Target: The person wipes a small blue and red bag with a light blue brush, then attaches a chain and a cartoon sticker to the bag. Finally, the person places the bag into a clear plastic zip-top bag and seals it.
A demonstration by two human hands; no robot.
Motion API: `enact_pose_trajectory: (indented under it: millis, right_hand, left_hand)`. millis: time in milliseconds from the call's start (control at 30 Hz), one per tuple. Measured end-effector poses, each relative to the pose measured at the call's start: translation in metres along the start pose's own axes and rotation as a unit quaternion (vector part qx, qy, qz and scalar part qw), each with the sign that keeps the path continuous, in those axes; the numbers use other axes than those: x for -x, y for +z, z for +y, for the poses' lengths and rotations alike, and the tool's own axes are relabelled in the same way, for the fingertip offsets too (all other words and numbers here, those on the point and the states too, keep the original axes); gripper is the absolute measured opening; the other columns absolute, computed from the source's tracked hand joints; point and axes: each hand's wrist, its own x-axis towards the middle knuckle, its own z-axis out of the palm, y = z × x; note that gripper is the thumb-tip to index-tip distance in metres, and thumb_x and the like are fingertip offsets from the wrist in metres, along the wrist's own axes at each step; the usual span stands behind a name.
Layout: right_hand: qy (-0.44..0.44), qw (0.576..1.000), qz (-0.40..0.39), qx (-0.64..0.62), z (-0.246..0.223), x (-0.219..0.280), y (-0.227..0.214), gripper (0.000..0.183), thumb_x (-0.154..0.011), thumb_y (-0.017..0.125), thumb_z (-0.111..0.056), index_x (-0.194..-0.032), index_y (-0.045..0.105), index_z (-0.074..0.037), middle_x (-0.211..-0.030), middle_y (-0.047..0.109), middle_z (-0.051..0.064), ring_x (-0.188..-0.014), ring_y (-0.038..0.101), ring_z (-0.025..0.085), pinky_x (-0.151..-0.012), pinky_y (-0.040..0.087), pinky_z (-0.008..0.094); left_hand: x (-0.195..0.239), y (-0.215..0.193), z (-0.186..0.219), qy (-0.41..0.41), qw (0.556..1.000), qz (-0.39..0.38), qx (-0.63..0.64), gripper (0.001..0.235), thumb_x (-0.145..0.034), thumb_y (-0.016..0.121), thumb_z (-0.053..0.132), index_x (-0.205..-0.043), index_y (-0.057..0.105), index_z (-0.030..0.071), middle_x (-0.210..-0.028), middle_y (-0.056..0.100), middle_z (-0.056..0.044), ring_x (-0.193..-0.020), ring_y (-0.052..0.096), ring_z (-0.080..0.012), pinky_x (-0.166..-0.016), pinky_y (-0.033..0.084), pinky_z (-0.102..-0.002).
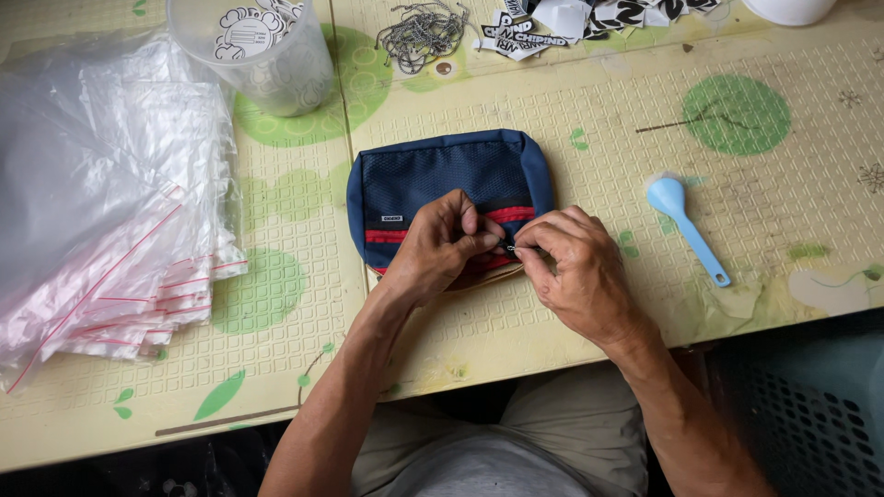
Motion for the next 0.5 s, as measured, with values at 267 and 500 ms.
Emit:
enact_pose_trajectory:
  millis: [267, 500]
  right_hand:
    - [-0.002, 0.999, -0.020, 0.025, 0.0002, -0.0017, 0.0001, 0.011, -0.088, 0.074, -0.010, -0.084, 0.069, -0.018, -0.090, 0.071, -0.003, -0.089, 0.065, 0.025, -0.078, 0.049, 0.039]
    - [-0.004, 0.998, -0.029, 0.052, -0.0020, -0.0022, 0.0010, 0.011, -0.088, 0.074, -0.011, -0.082, 0.068, -0.018, -0.089, 0.069, -0.004, -0.090, 0.065, 0.024, -0.077, 0.049, 0.038]
  left_hand:
    - [-0.0019, -0.0004, -0.0034, -0.001, 1.000, -0.001, -0.008, 0.027, -0.083, 0.076, -0.004, -0.085, 0.051, 0.007, -0.086, 0.073, -0.015, -0.076, 0.074, -0.0174, -0.069, 0.060, -0.024]
    - [-0.0027, -0.0025, -0.0045, -0.001, 1.000, -0.008, -0.026, 0.027, -0.083, 0.077, -0.002, -0.085, 0.051, 0.007, -0.086, 0.073, -0.014, -0.076, 0.073, -0.0156, -0.069, 0.059, -0.024]
